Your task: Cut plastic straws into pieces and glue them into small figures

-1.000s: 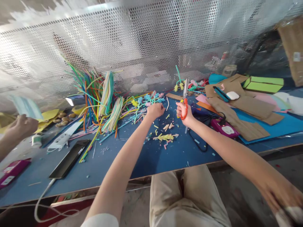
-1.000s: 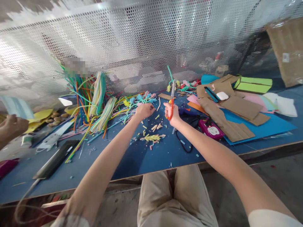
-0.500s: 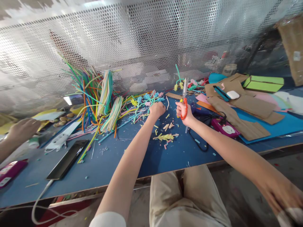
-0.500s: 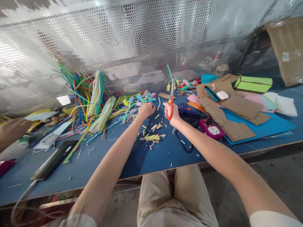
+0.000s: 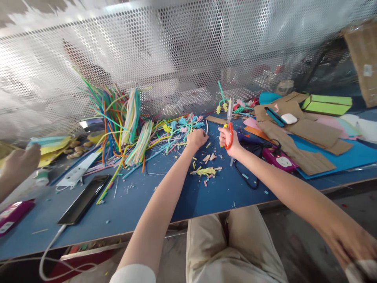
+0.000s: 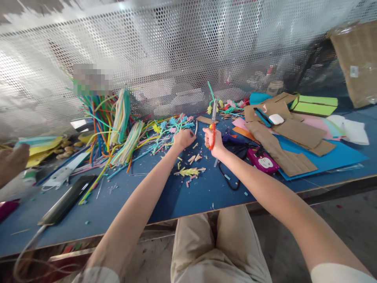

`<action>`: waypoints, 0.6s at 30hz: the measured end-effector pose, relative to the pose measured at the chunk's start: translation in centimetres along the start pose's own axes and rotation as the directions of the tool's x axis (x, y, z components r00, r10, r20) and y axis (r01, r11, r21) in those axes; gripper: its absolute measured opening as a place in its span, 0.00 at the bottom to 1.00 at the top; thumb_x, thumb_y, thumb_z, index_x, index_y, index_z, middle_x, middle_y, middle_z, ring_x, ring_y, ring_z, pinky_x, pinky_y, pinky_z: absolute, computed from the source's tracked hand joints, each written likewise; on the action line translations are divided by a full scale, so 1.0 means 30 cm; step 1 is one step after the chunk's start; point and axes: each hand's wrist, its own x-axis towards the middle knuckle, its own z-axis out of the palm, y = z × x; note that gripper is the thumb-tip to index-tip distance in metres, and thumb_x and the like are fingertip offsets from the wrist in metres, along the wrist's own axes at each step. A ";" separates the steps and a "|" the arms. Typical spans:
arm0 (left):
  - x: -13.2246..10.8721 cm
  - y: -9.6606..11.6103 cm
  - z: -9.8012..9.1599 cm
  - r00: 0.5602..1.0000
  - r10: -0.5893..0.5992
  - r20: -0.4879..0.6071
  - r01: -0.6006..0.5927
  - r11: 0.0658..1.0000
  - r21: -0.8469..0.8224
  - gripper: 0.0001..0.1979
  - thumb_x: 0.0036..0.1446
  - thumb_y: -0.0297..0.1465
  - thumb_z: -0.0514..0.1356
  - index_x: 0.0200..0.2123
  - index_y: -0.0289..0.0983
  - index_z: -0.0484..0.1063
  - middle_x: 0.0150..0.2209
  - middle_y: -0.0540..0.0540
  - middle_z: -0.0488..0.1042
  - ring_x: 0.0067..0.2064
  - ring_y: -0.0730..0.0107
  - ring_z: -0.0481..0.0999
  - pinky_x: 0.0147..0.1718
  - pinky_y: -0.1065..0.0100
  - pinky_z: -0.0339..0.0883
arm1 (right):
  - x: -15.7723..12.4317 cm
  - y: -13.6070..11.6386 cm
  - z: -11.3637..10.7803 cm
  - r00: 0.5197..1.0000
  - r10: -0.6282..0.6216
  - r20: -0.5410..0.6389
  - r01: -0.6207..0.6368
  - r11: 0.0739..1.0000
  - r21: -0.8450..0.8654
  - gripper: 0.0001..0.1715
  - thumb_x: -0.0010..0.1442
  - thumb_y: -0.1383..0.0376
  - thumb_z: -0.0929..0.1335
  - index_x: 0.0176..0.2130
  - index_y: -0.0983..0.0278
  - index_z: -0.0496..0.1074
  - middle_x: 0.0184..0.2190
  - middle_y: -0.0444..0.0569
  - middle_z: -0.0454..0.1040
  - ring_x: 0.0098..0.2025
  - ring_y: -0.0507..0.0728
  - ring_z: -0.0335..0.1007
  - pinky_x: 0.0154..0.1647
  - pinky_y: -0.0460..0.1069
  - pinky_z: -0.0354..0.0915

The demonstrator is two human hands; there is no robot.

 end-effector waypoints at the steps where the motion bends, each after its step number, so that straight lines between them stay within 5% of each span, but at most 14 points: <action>1: -0.001 0.005 -0.003 1.000 -0.005 0.002 0.005 1.000 0.017 0.17 0.62 0.39 0.56 0.47 0.43 0.81 0.47 0.38 0.81 0.50 0.49 0.80 0.48 0.55 0.73 | 0.000 0.000 -0.001 1.000 0.000 0.000 0.000 1.000 -0.003 0.30 0.50 0.58 0.75 0.23 0.59 0.49 0.16 0.34 0.47 0.16 0.45 0.40 0.13 0.43 0.44; 18: -0.042 0.061 -0.073 0.999 0.007 0.041 -0.012 0.993 0.114 0.17 0.65 0.33 0.55 0.51 0.33 0.77 0.49 0.30 0.79 0.53 0.48 0.79 0.50 0.57 0.72 | -0.008 -0.001 0.007 1.000 0.003 0.002 -0.003 0.999 -0.053 0.31 0.49 0.57 0.75 0.24 0.59 0.48 0.16 0.33 0.47 0.16 0.44 0.40 0.13 0.43 0.43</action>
